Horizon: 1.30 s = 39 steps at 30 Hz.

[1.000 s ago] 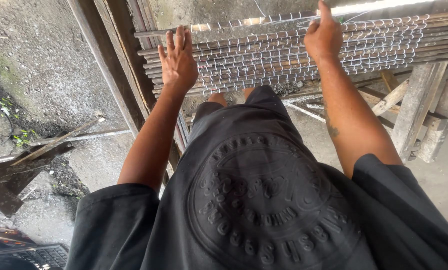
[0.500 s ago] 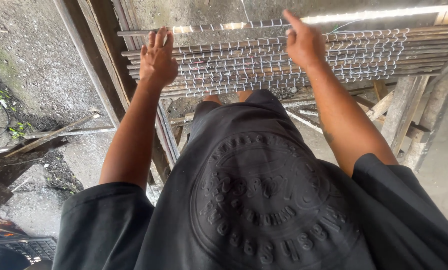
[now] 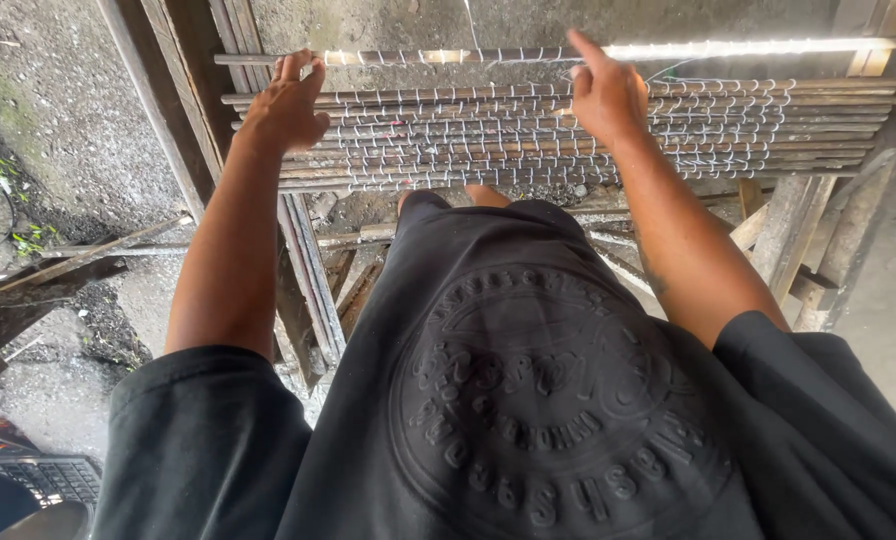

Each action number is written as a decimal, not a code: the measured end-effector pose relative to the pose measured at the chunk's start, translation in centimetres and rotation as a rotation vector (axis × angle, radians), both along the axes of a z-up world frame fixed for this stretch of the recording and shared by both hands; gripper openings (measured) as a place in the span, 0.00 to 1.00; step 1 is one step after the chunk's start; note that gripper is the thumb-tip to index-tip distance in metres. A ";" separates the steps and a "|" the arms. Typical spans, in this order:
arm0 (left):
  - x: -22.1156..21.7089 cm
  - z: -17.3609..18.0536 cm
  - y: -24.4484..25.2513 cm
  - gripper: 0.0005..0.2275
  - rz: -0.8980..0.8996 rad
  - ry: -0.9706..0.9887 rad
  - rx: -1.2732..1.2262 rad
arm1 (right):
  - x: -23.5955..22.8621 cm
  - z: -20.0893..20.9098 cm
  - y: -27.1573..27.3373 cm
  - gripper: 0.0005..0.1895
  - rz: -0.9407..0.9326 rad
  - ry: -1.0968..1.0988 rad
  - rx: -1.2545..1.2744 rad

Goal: Manually weaving a wire mesh structure by threading a spiral-shaped wire through an existing mesh on a wooden frame.

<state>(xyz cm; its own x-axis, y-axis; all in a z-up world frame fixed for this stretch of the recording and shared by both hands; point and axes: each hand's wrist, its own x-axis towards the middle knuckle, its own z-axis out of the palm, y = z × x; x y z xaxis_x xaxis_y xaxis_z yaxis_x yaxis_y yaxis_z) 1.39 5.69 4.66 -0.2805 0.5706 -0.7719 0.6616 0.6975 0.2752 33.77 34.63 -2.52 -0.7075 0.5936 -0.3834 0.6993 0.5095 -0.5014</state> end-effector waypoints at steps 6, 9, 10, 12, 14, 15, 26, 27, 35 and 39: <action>0.2 1.3 0.9 0.34 0.050 -0.052 -0.048 | 0.9 -0.7 0.2 0.25 -0.092 -0.008 0.025; 0.3 1.4 1.0 0.33 0.046 -0.058 -0.053 | 1.2 -0.4 0.5 0.27 -0.101 -0.022 0.000; 0.3 1.4 1.0 0.32 0.035 -0.047 -0.053 | 1.3 -0.7 0.7 0.27 -0.142 0.011 0.066; 0.2 1.1 0.8 0.33 0.030 -0.047 -0.050 | 2.2 -2.4 1.4 0.25 -0.164 -0.018 0.108; 0.2 1.0 0.9 0.33 0.023 -0.049 -0.044 | 2.7 -2.5 1.6 0.23 -0.187 -0.049 0.153; 0.2 1.1 1.0 0.33 0.022 -0.052 -0.054 | 2.6 -1.9 1.5 0.25 -0.122 -0.072 0.110; 0.2 1.6 1.4 0.34 0.012 -0.054 -0.095 | 4.6 -3.2 3.0 0.25 -0.179 -0.079 0.188; 0.3 2.0 1.5 0.34 0.025 -0.061 -0.099 | 4.4 -2.7 3.0 0.25 -0.143 -0.119 0.159; 0.1 1.3 1.2 0.32 0.003 -0.064 -0.069 | 5.6 -1.7 4.3 0.24 -0.261 -0.109 0.129; 0.3 1.8 1.6 0.31 0.016 -0.057 -0.099 | 5.7 -1.3 5.0 0.25 -0.154 -0.134 0.105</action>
